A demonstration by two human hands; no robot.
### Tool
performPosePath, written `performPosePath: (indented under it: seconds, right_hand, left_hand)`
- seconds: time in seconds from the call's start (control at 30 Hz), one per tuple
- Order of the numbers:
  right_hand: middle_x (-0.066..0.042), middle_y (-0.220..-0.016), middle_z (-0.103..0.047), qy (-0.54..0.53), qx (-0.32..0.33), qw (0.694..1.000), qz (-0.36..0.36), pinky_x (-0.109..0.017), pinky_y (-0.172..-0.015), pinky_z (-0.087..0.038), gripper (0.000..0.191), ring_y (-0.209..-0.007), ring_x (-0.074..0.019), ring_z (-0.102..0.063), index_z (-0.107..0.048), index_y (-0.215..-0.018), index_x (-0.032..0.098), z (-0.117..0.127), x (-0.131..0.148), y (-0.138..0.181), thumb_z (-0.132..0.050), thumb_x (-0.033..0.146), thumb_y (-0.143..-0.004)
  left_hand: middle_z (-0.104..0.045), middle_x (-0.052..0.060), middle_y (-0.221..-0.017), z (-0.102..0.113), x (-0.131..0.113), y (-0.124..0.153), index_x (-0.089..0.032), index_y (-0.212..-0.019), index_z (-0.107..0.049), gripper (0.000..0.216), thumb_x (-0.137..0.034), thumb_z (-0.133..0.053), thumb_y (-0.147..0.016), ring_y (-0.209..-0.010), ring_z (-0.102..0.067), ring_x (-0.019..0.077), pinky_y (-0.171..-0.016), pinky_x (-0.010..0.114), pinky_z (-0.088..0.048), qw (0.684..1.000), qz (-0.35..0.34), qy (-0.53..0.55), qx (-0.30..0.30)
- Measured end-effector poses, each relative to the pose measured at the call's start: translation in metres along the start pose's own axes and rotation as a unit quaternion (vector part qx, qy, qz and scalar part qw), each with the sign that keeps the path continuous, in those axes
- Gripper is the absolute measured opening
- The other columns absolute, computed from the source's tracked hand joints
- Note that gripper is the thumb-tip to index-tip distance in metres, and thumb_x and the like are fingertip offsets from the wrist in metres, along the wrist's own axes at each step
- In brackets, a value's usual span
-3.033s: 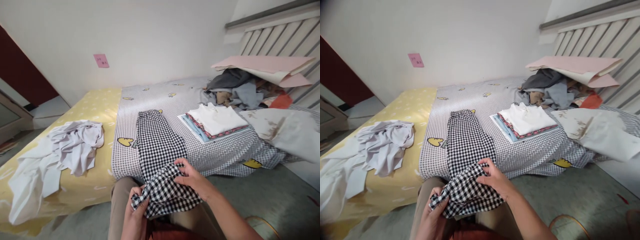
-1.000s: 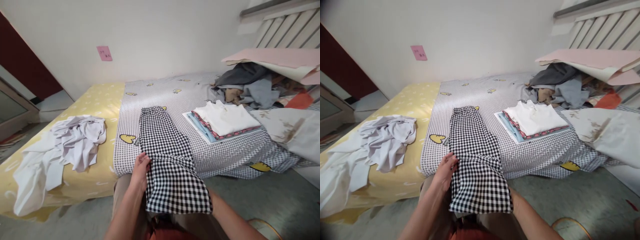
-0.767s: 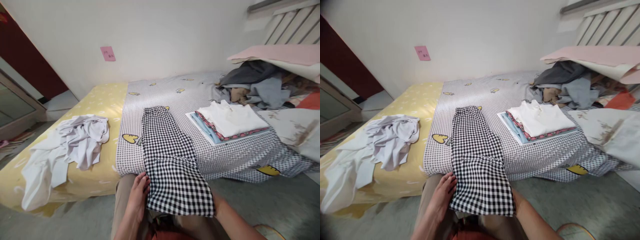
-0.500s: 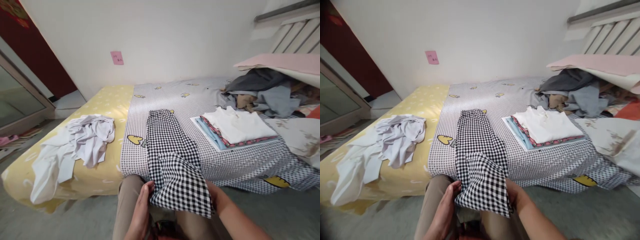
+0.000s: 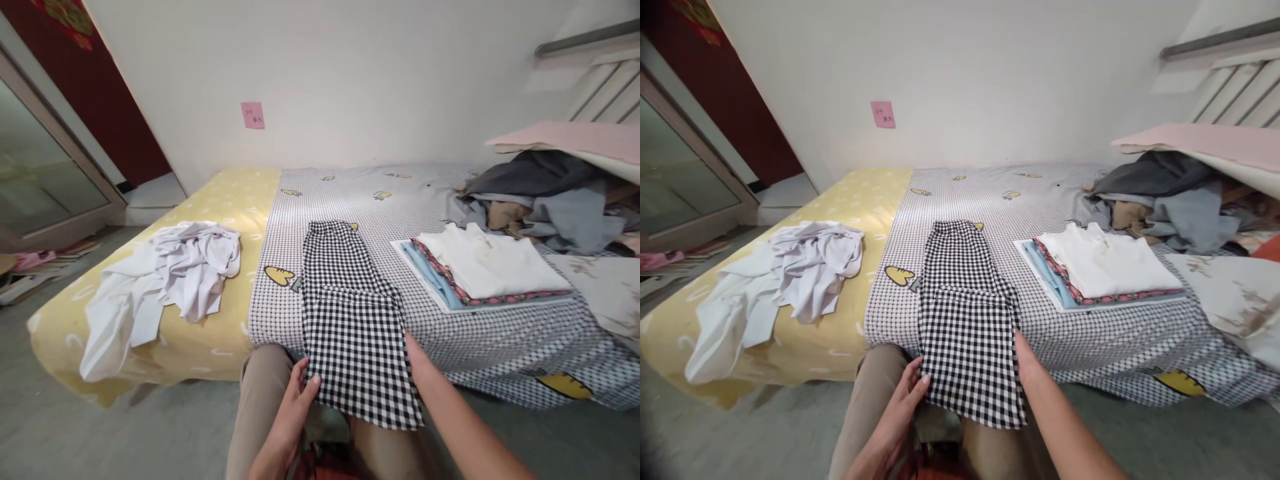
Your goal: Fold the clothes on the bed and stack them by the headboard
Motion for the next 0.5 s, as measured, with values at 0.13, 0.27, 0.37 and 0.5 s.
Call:
performPosePath:
  seconds: [0.13, 0.27, 0.37, 0.5]
  right_hand:
    - [-0.013, -0.124, -0.074, -0.184, -0.137, 0.963, -0.138, -0.054, -0.106, -0.049, 0.075, -0.125, -0.0319, -0.063, -0.065, -0.13, 0.026, 0.009, -0.016, 0.011, -0.035, 0.08, -0.089]
    - [-0.011, -0.121, -0.076, -0.141, -0.128, 0.977, -0.096, -0.052, -0.109, -0.048, 0.057, -0.122, -0.0322, -0.065, -0.066, -0.125, 0.026, 0.001, -0.009, 0.013, -0.078, 0.053, -0.077]
    - [-0.009, -0.116, -0.077, -0.105, -0.11, 0.987, -0.049, -0.052, -0.107, -0.05, 0.053, -0.116, -0.0309, -0.069, -0.066, -0.12, 0.026, -0.007, 0.004, 0.006, -0.085, 0.038, -0.072]
    - [-0.01, -0.119, -0.076, -0.111, -0.109, 0.988, -0.013, -0.05, -0.104, -0.053, 0.055, -0.117, -0.0309, -0.068, -0.065, -0.122, 0.026, -0.006, 0.019, -0.009, -0.083, 0.044, -0.073]
  left_hand:
    - [-0.052, 0.018, -0.153, 0.0, 0.004, -0.007, -0.023, -0.132, -0.056, 0.085, -0.06, -0.087, -0.062, -0.143, -0.045, 0.033, -0.122, 0.045, -0.031, 1.0, 0.0, -0.009, 0.001]
    - [-0.059, 0.019, -0.143, 0.0, 0.008, -0.011, -0.02, -0.125, -0.059, 0.079, -0.054, -0.089, -0.061, -0.135, -0.053, 0.0339, -0.119, 0.046, -0.036, 0.999, -0.016, -0.028, 0.002]
    - [-0.063, 0.019, -0.138, 0.003, 0.014, -0.015, -0.018, -0.122, -0.062, 0.079, -0.054, -0.091, -0.057, -0.131, -0.055, 0.0347, -0.117, 0.046, -0.038, 0.999, -0.015, -0.044, -0.004]
    - [-0.064, 0.018, -0.137, 0.008, 0.025, -0.017, -0.018, -0.116, -0.068, 0.069, -0.054, -0.09, -0.061, -0.132, -0.055, 0.0344, -0.117, 0.045, -0.038, 0.998, 0.0, -0.066, -0.01]
Point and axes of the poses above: each hand's wrist, its own y-axis away from the middle knuckle, its own z-axis out of the back of the hand, x = y × z, the point moved 2 cm from there along -y, towards the middle knuckle
